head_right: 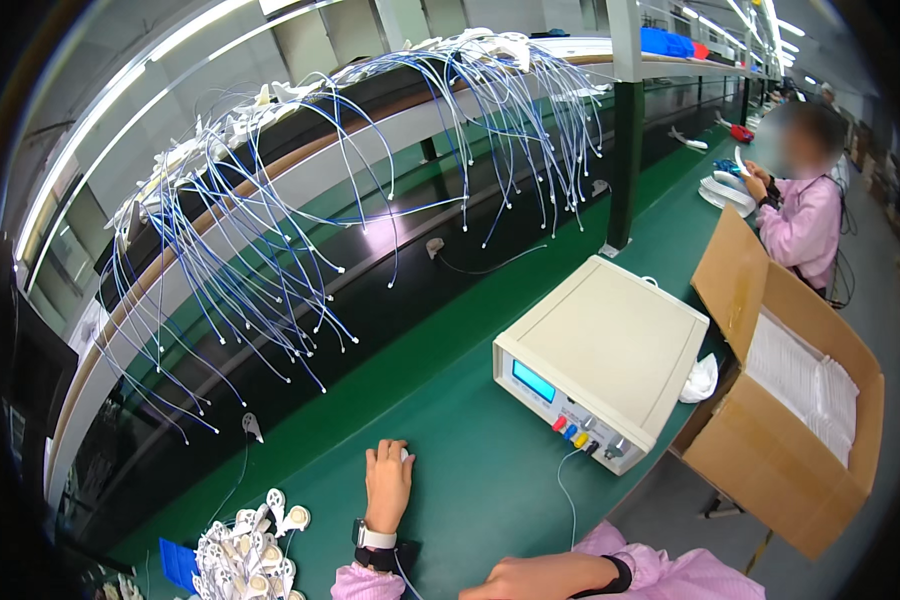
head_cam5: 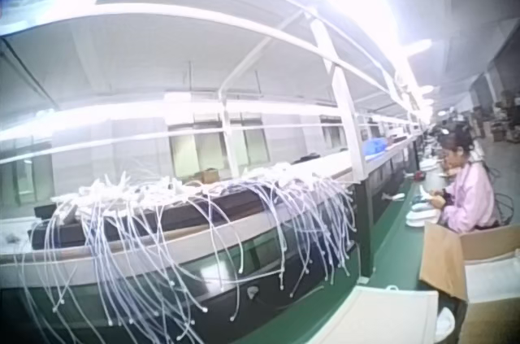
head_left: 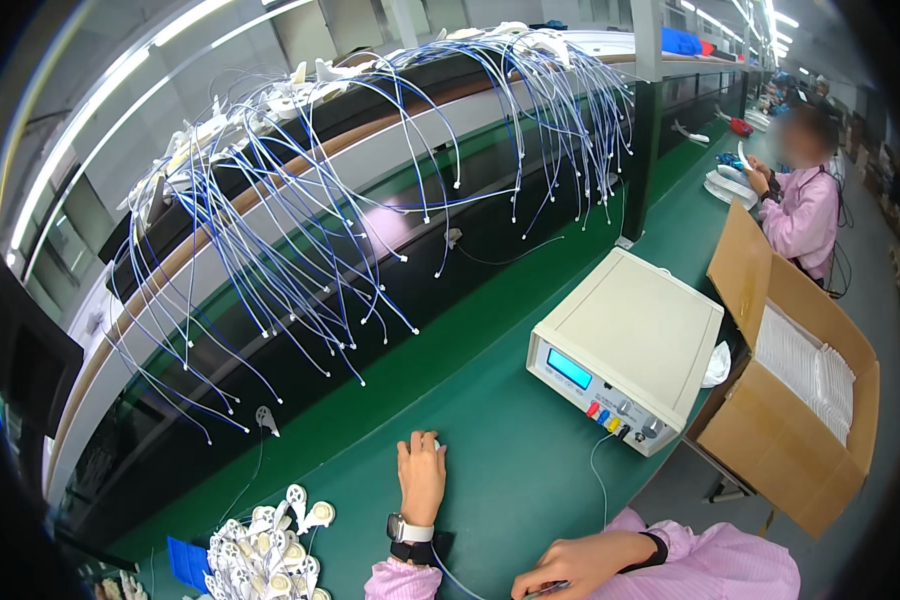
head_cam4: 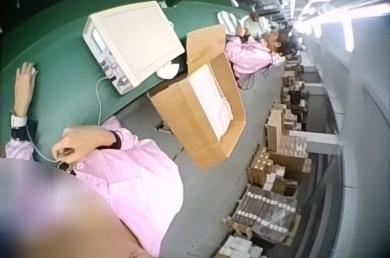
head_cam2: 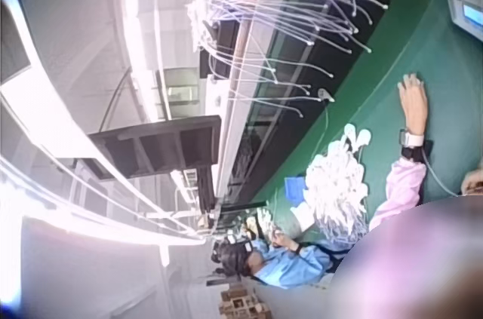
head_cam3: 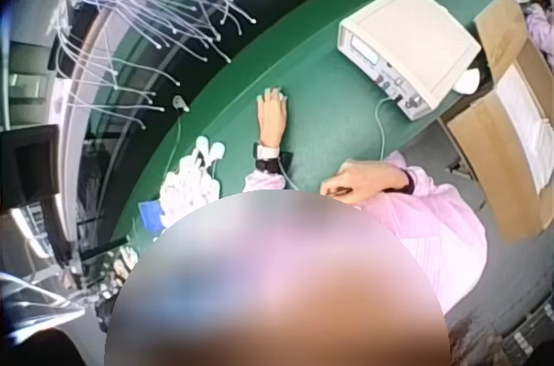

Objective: Testing individual fiber optic components using an electronic testing device on an industrial assembly line.

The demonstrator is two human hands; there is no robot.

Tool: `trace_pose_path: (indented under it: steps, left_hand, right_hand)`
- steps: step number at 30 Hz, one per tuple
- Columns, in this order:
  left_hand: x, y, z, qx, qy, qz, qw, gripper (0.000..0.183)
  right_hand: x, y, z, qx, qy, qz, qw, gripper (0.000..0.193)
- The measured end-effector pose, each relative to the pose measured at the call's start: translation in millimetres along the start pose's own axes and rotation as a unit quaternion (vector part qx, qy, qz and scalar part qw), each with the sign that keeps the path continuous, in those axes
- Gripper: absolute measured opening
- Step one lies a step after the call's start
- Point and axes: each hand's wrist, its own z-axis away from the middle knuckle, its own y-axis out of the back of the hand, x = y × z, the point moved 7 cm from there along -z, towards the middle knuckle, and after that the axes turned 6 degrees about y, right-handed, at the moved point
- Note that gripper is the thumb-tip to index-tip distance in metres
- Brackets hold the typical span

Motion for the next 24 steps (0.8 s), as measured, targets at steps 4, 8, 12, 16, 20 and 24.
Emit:
trace_pose_path:
  steps: [4,8,12,16,20,24]
  left_hand:
    - [-4,23,12,0.031,0.058,0.220,0.973,0.027]
    - [-12,21,32,-0.042,0.186,0.609,0.770,0.028]
    - [-37,-10,48,-0.065,0.211,0.584,0.781,0.028]
    - [-42,31,70,0.057,0.141,0.301,0.942,0.029]
    - [10,84,112,-0.073,0.038,0.295,0.952,0.027]
    - [51,107,139,-0.221,0.079,0.397,0.887,0.024]
  right_hand:
    - [3,7,3,0.028,-0.029,0.009,0.999,0.008]
    - [6,13,-1,0.066,-0.031,0.010,0.997,0.008]
    - [34,-1,3,0.005,-0.041,0.010,0.999,0.018]
    - [44,1,3,0.020,-0.077,0.021,0.997,0.017]
    - [59,11,4,0.087,-0.071,0.033,0.993,0.017]
    - [67,16,-1,0.081,-0.111,0.061,0.989,0.016]
